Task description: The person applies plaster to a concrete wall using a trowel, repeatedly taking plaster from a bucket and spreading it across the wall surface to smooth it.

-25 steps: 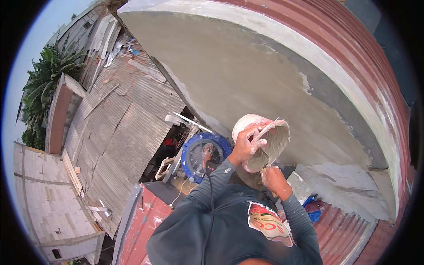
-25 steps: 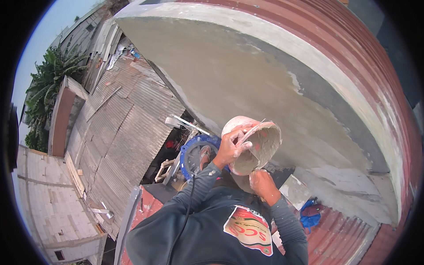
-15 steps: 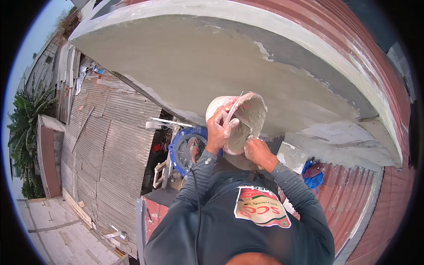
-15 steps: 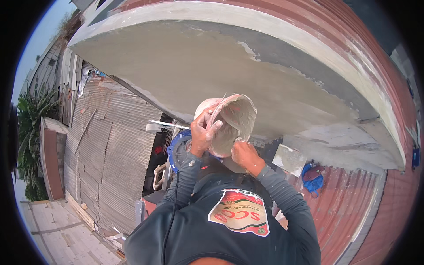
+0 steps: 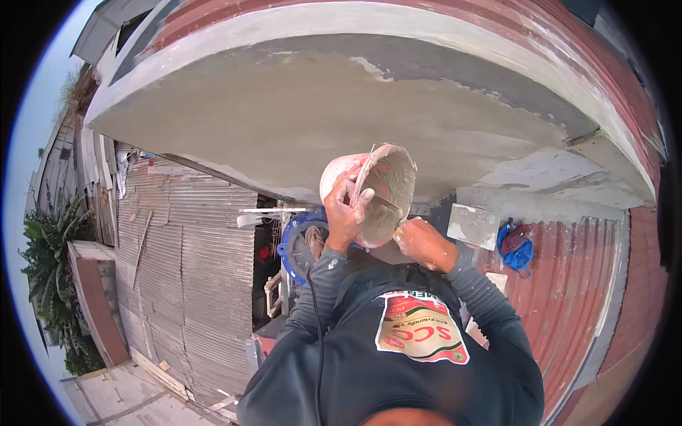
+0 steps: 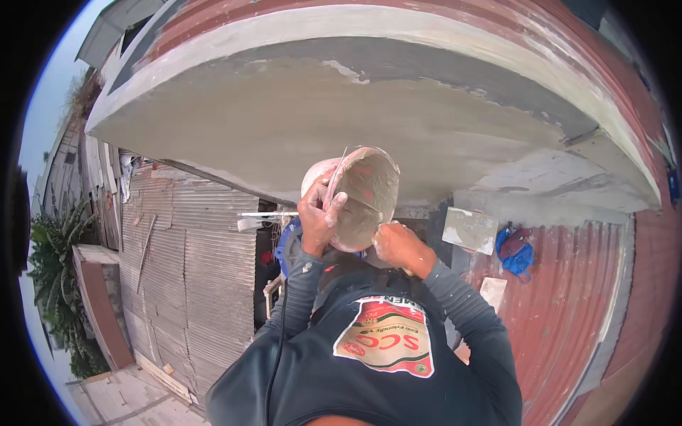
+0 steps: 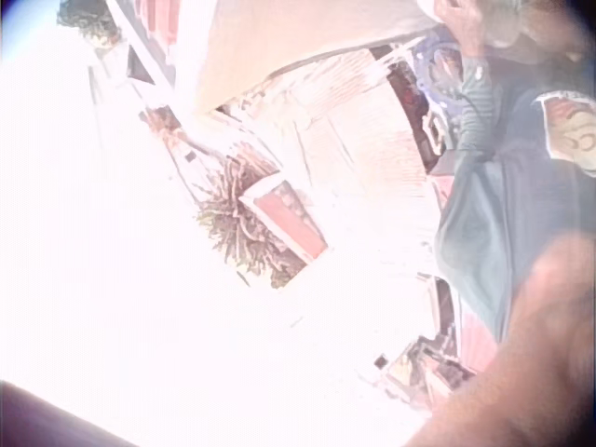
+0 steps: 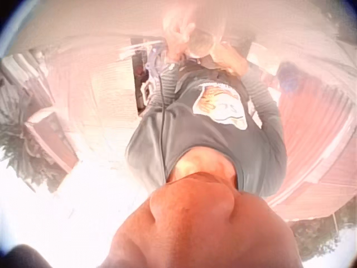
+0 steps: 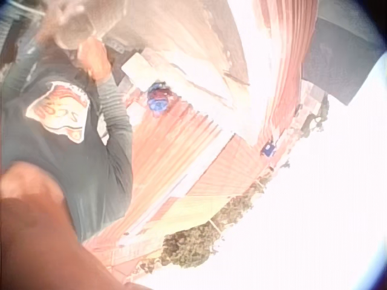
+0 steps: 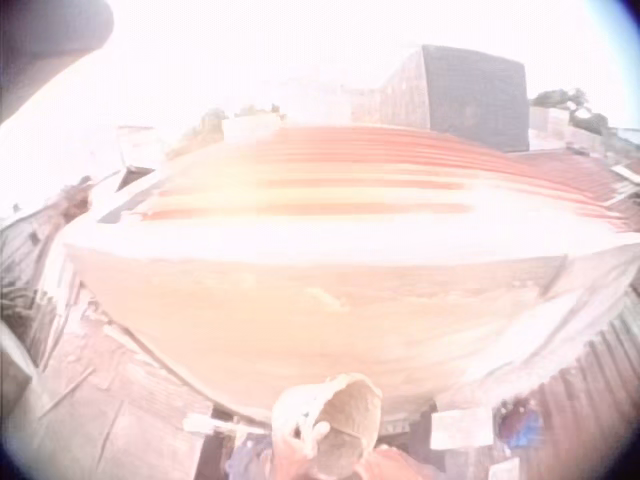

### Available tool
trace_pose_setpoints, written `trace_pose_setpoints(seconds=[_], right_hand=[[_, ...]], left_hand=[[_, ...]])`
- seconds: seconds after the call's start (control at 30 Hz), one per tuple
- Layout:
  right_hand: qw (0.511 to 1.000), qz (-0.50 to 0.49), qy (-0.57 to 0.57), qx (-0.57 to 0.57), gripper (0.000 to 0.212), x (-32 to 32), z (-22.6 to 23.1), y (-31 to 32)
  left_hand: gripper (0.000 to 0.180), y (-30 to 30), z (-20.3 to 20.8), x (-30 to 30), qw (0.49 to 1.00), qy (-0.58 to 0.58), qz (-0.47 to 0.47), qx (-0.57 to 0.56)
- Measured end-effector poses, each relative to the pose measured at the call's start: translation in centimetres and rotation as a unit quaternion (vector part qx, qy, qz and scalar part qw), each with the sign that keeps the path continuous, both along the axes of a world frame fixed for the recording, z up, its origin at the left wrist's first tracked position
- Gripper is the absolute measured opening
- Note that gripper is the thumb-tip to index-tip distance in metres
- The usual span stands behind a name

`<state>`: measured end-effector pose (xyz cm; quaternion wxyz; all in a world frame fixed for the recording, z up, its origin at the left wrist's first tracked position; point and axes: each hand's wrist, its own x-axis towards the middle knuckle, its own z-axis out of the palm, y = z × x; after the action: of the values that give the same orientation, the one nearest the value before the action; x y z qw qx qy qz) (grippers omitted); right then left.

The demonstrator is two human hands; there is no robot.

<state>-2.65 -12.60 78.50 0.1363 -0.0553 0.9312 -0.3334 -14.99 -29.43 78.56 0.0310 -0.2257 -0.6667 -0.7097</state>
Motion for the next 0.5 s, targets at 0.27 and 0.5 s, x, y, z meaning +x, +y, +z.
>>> trace_pose_setpoints(seconds=[0.27, 0.5], right_hand=[[0.980, 0.009, 0.143, 0.140, 0.022, -0.3, -5.2, 2.8], [0.989, -0.043, 0.091, 0.111, 0.018, -1.0, 1.1, 3.2]], left_hand=[[0.040, 1.2, 0.0, 0.8, 0.998, 0.047, -0.023, -0.027], [0.034, 0.4, -1.2, -0.5, 0.999, 0.037, 0.007, -0.032]])
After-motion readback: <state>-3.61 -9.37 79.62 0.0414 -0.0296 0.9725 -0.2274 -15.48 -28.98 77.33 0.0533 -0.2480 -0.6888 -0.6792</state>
